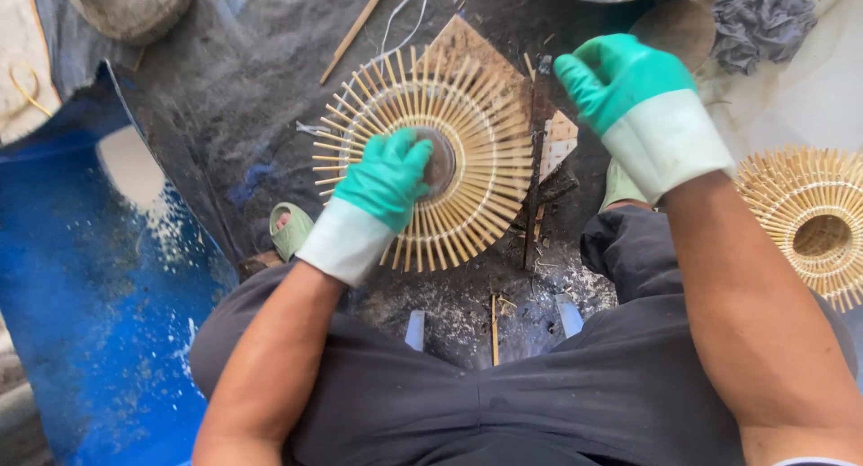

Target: The person uses a metal file to smooth and trim the edges of a circular bamboo frame. They rotate the frame by hand, filing the ends of the slats before setting the tool down to inspect the piece.

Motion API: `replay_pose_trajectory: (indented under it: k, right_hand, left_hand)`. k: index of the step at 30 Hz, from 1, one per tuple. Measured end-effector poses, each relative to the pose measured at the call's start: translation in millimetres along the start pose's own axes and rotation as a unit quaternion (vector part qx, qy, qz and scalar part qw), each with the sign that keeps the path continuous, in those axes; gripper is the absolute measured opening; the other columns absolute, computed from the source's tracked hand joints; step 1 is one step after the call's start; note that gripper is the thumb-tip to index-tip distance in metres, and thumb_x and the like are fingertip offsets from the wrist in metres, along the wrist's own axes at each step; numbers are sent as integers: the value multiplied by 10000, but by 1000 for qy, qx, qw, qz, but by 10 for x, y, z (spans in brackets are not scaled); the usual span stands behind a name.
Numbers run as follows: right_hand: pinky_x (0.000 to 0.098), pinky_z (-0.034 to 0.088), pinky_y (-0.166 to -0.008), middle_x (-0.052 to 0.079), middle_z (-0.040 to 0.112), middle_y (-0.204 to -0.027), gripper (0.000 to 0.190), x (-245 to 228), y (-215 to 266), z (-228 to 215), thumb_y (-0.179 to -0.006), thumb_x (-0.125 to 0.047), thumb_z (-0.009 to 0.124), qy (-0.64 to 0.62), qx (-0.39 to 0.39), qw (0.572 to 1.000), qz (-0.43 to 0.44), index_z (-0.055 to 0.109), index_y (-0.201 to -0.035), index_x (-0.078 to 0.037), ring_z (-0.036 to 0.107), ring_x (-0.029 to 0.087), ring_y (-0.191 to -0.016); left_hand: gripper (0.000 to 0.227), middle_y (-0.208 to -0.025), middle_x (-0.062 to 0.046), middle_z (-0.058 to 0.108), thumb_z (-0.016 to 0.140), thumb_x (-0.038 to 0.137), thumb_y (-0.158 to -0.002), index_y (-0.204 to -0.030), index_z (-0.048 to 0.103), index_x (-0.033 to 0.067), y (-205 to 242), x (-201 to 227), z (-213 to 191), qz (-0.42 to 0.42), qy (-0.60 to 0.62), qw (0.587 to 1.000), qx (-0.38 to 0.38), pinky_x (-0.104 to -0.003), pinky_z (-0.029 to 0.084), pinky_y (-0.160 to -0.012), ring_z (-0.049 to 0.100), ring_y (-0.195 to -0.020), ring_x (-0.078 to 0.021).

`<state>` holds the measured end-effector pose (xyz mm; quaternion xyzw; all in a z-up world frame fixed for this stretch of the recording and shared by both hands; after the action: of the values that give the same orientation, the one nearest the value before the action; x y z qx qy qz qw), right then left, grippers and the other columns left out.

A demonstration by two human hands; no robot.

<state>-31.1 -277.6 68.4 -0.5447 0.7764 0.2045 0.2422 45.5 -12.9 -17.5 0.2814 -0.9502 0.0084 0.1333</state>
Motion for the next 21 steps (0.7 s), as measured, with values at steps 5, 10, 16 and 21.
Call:
replay_pose_trajectory:
  k: [5,10,16,21]
  right_hand:
    - [383,555,-822,181,736,-1094,365,-59,-99,57,-1116,-337,638,-65,-8,998,5,677,-1224,9,724,275,-956]
    - [299,595,-832,73,715,-1156,440,-280,-163,303,-1035,-361,614,-369,-101,923,35,590,-1344,-49,715,146,-968]
    - [301,588,-860,72,725,-1103,380,-6,-75,685,-1074,-320,616,-537,-166,819,116,668,-1257,9,702,148,-931]
    - [285,599,-733,41,734,-981,323,89,-83,856,-1009,-322,627,-397,-170,884,179,701,-1121,-28,709,125,-819]
  left_hand:
    - [485,-1400,-173,574,753,41,-931,-1385,585,65,189,-104,-1068,21,303,940,156,-426,607,-967,638,-1256,-327]
    - [478,-1292,-83,671,740,167,-962,-1395,569,60,385,-676,-966,-174,741,645,68,-402,619,-952,683,-1128,-208]
    - [429,-1142,-75,657,681,267,-1008,-1366,620,39,648,-1179,-629,-316,725,607,74,-383,597,-785,645,-937,-200]
    - [439,-1018,-70,646,628,345,-1046,-1342,663,24,793,-1368,-321,-437,701,560,64,-369,580,-648,616,-779,-195]
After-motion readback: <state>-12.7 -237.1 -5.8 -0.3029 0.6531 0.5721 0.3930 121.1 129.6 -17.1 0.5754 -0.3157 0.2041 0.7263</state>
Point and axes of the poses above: each hand's wrist, its own y-axis away from the middle knuckle, its own z-axis out of the palm, x = y × z, the point moved 7 cm from there along -y, towards the middle knuckle
